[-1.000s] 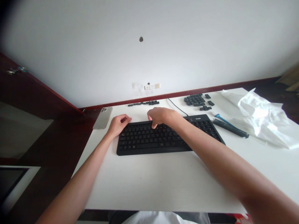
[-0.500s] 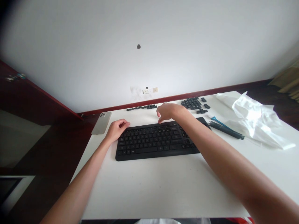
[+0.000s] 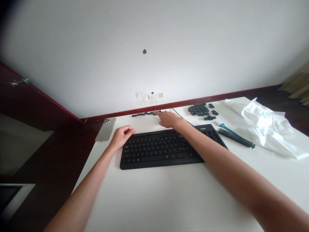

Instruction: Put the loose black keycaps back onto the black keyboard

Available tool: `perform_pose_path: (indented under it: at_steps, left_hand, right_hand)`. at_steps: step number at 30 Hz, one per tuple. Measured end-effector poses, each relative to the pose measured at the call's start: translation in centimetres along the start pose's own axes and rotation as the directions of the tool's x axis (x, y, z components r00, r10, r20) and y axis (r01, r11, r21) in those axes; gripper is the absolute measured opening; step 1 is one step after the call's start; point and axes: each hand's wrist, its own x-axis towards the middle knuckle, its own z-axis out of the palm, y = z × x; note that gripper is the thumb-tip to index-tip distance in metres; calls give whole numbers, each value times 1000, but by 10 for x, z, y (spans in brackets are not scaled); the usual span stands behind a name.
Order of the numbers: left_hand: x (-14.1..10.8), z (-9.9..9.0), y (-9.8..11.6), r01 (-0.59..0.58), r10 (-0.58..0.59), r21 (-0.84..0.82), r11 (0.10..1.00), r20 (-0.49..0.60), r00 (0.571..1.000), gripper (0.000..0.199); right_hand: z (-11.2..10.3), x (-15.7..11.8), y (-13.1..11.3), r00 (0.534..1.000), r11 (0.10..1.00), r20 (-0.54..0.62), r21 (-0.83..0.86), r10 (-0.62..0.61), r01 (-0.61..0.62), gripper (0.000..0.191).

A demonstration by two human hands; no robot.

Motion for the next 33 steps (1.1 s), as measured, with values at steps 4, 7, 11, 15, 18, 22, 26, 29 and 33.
perform_pose_path:
  at_steps: [4, 7, 11, 15, 18, 22, 26, 29, 33]
  left_hand:
    - [-1, -1, 2, -8, 8, -2, 1000, 3, 1000, 31]
    - [-1, -1, 2, -8, 8, 1, 1000, 5, 1000, 31]
    - [-1, -1, 1, 0, 0, -4, 1000, 7, 1000, 31]
    - [0, -1, 0, 3, -3, -3, 1000, 1, 1000, 29]
    - [0, -1, 1, -1, 1, 0, 1000, -7, 1000, 30]
    - [-1, -1, 2, -2, 2, 13, 1000, -4, 1000, 30]
    - [-2, -1, 2, -7, 6, 15, 1000, 2, 1000, 31]
    - [-2, -1, 2, -5, 5, 20, 1000, 0, 1000, 32]
    - [-2, -2, 3, -5, 5, 17, 1000, -1, 1000, 31]
  right_hand:
    - [-1, -2, -6, 1000, 1000, 0, -3, 7, -7, 74]
    - [-2, -2, -6, 1000, 1000, 4, -12, -10, 10, 71]
    - [-11, -5, -1, 995, 997, 70, 21, -76, 75, 69]
    - [-30, -14, -1, 990, 990, 61, 68, -127, 123, 57]
    - [-35, -17, -6, 993, 991, -25, 54, -117, 118, 50]
    - [-20, -7, -12, 978, 991, -160, 5, -135, 137, 49]
    - [1, 4, -12, 963, 982, -197, -1, -183, 186, 46]
    - [10, 9, -10, 956, 979, -225, 26, -190, 201, 42]
    - [13, 13, -10, 948, 972, -250, 80, -195, 221, 30]
